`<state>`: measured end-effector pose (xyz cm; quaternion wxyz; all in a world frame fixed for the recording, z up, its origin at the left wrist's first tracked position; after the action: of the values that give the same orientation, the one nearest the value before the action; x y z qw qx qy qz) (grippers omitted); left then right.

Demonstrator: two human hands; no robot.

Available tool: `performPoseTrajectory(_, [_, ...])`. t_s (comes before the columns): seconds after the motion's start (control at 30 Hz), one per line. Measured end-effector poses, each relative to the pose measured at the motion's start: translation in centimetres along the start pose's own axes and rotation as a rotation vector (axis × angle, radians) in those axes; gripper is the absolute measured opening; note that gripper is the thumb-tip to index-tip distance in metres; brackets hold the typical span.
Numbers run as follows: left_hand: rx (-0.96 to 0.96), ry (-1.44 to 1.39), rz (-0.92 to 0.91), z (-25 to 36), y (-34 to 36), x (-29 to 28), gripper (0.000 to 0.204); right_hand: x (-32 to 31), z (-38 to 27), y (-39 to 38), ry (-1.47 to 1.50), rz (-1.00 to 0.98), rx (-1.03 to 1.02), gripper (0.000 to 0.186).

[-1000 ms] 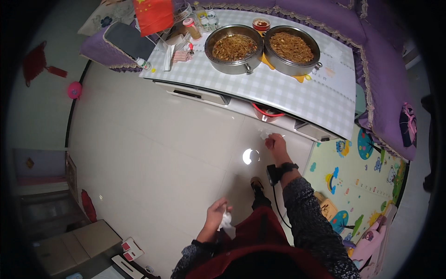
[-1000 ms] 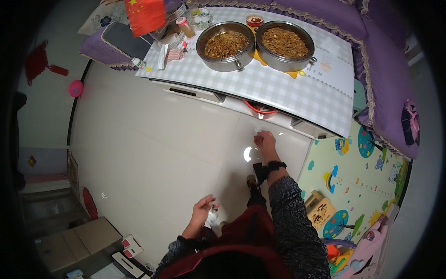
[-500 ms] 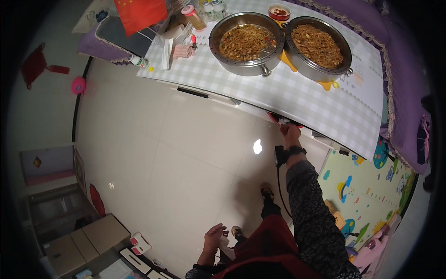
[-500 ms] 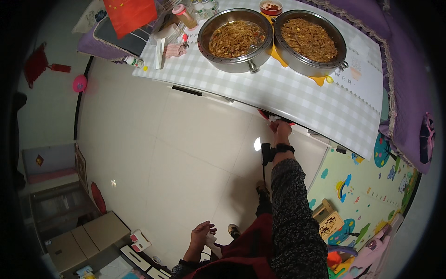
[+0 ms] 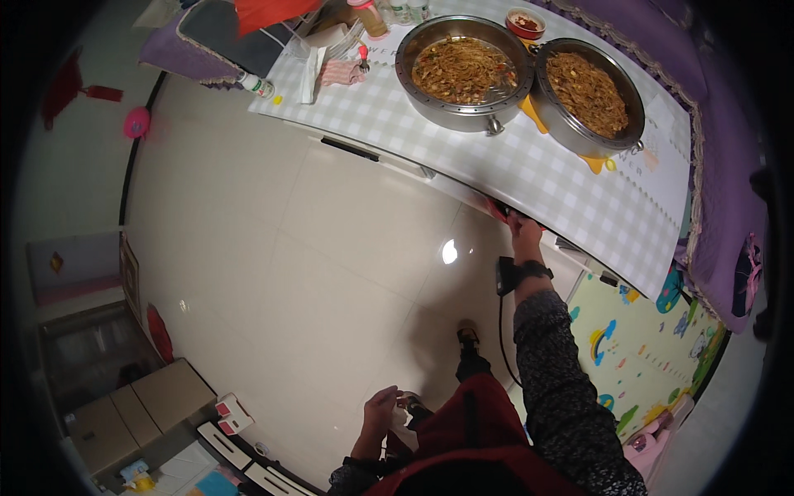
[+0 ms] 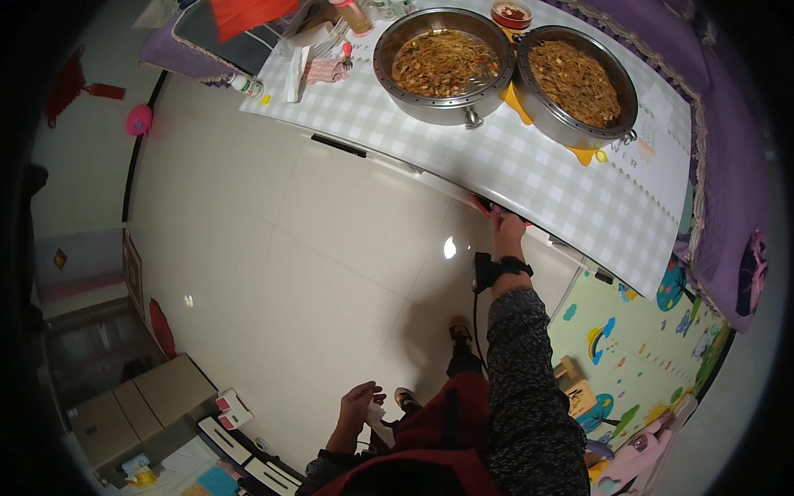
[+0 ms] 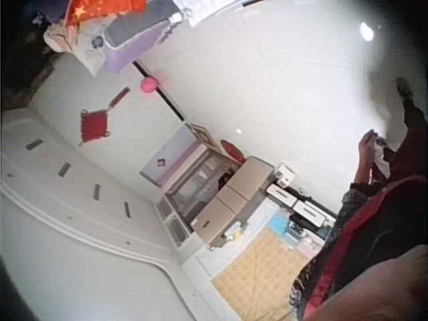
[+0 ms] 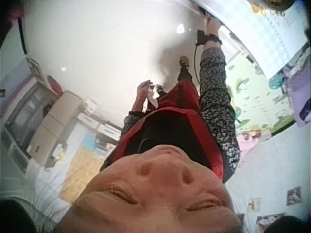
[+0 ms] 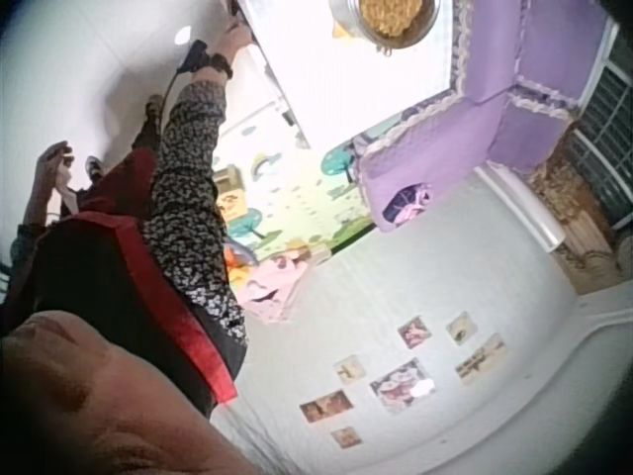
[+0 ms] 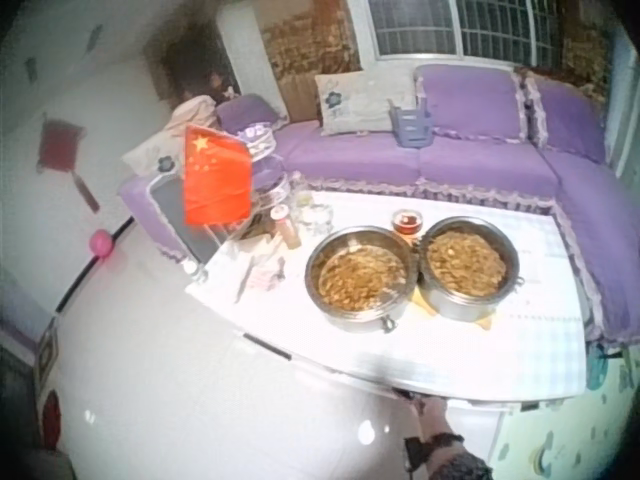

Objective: The person wipes the tiled floor using a white tissue and a yellow cloth. They move around the room, wiping different areas and occasionally repositioning a small step stool to reach underneath it.

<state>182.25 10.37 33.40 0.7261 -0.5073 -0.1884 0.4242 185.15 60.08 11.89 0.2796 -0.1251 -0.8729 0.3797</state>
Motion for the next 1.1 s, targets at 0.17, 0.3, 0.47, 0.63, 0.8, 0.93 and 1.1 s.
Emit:
performPoseTrajectory(0.17, [0.012,-0.042,-0.002,-0.5,0.0,-0.1,0.026,-1.4,-0.5,0.0,-0.179,0.162,-0.020,0.016])
performPoseTrajectory(0.3, [0.013,-0.070,-0.001,-1.0,-0.1,-0.3,0.026,-1.0,-0.6,-0.9,-0.209,0.151,0.022,0.015])
performPoseTrajectory(0.47, [0.003,-0.065,-0.017,-1.4,-0.4,-0.1,0.026,-0.7,-0.8,-1.8,-0.119,0.078,0.120,0.016])
performPoseTrajectory(0.63, [-0.022,-0.053,-0.021,-1.8,-0.4,0.1,0.026,-1.2,-0.5,-1.8,-0.176,0.003,0.178,0.018])
performPoseTrajectory(0.8, [0.012,-0.027,-0.038,-1.9,-0.3,0.2,0.026,-1.9,0.1,-1.6,-0.008,0.023,0.127,0.016])
performPoseTrajectory(0.93, [0.015,-0.073,-0.080,-2.4,-0.1,0.3,0.025,-2.8,0.2,-2.1,-0.170,0.005,0.111,0.014])
performPoseTrajectory(1.1, [0.011,-0.168,-0.062,-2.5,2.4,1.4,0.022,-6.2,0.6,-2.6,-0.350,0.042,0.090,0.013])
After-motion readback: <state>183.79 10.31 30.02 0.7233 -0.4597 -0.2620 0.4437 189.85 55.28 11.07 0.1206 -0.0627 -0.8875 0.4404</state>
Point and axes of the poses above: each hand's wrist, its own y-axis towards the middle knuckle, its own x-axis out of the palm, z = x × y, the point moved 5 cm from there along y, towards the middle knuckle, and after that the axes turned 8 degrees about y, right-handed, at the moved point
